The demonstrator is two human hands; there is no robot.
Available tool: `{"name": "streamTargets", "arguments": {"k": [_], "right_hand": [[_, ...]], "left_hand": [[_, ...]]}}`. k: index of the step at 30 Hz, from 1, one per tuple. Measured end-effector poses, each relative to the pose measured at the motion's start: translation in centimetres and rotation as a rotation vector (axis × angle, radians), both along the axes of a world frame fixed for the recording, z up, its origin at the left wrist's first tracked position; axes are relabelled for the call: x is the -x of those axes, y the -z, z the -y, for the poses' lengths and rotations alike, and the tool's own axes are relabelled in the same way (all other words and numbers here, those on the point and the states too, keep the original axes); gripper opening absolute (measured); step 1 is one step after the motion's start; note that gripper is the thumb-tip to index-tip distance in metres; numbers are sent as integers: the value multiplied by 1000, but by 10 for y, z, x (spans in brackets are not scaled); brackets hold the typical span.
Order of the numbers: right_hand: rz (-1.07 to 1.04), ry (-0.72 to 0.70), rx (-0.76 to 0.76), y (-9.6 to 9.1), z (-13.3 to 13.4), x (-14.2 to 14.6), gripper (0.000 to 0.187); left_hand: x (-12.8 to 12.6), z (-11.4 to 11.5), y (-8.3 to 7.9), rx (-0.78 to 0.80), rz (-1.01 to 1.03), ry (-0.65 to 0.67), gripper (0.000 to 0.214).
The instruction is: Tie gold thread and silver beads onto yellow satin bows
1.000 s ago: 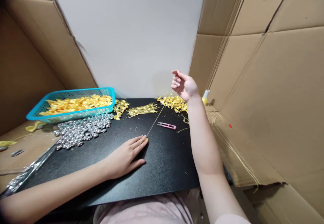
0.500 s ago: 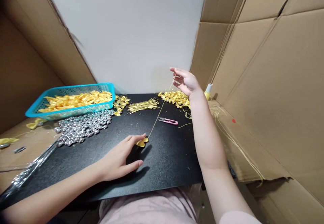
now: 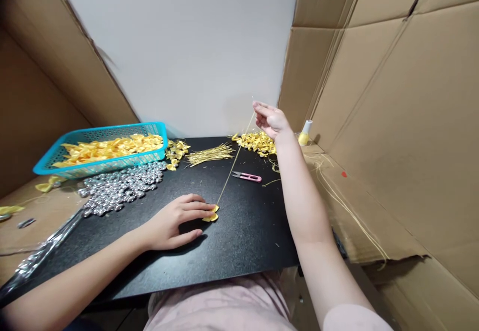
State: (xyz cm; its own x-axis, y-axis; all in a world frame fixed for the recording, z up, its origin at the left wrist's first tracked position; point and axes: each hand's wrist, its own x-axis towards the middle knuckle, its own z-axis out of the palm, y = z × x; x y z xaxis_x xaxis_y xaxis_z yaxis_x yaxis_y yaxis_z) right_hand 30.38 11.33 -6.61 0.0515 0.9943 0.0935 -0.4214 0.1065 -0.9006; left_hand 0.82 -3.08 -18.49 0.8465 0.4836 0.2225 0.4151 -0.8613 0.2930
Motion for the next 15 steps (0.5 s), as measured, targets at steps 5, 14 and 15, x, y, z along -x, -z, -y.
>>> {"name": "streamTargets", "arguments": {"k": [5, 14, 15], "right_hand": [[39, 81, 60, 1, -3, 3, 15], [222, 213, 144, 22, -24, 9, 23], [269, 228, 147, 27, -28, 14, 21]], "left_hand": [[-5, 13, -1, -53, -87, -98, 39], [-17, 28, 2, -53, -139, -204, 49], [-19, 30, 2, -43, -143, -208, 49]]}}
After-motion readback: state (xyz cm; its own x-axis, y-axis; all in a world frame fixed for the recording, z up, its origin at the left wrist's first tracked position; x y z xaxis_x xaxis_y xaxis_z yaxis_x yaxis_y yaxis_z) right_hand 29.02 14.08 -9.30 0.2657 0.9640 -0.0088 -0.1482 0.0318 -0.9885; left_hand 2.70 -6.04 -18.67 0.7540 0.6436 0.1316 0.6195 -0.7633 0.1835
